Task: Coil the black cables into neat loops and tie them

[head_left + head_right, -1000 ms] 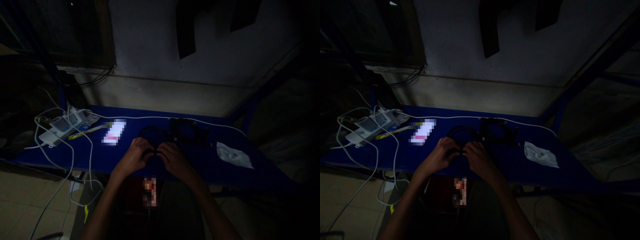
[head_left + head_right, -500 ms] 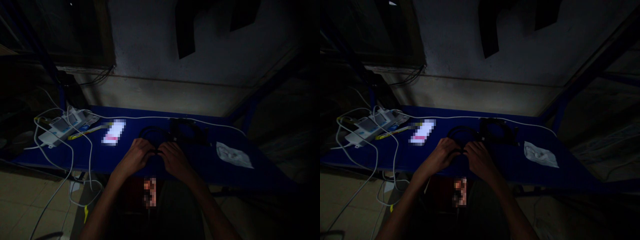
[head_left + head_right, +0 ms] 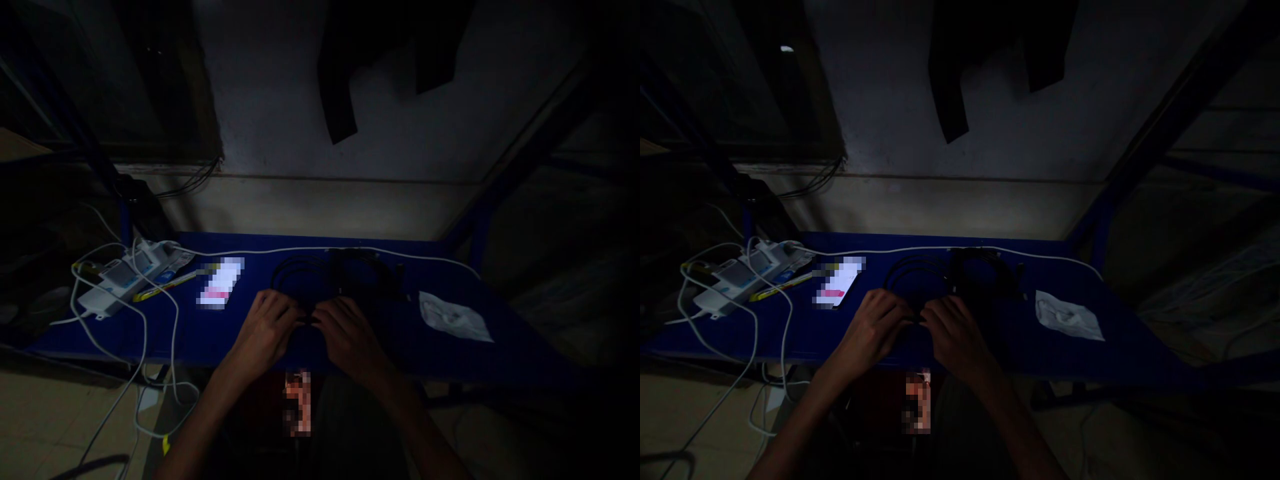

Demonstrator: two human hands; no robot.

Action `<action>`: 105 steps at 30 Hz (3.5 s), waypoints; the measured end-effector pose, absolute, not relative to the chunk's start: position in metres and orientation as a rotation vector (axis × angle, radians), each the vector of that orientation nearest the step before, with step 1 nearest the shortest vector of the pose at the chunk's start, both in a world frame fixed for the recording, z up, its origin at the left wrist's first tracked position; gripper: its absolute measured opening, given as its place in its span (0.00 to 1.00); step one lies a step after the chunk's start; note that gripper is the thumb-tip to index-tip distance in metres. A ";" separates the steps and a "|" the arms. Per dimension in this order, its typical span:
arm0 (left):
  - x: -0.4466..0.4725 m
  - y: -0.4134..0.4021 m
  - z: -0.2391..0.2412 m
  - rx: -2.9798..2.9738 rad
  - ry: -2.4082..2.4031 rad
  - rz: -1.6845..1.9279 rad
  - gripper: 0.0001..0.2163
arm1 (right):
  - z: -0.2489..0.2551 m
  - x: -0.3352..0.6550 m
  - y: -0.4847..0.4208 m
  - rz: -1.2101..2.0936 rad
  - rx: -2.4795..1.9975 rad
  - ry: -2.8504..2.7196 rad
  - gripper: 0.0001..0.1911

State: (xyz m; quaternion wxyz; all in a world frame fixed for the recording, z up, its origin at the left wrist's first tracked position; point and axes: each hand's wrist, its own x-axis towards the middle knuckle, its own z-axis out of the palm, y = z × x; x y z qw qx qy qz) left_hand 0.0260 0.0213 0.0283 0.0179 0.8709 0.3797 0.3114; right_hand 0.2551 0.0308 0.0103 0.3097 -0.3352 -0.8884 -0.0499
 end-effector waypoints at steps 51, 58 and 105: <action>-0.033 -0.018 0.004 2.326 1.343 0.910 0.07 | 0.002 0.244 0.149 0.485 -1.123 -2.501 0.06; -0.033 0.018 0.023 2.334 1.354 0.993 0.07 | 0.008 0.241 0.158 0.425 -1.089 -2.459 0.03; -0.023 0.120 0.007 2.566 1.646 0.559 0.07 | -0.004 0.177 0.174 0.746 -0.820 -2.164 0.08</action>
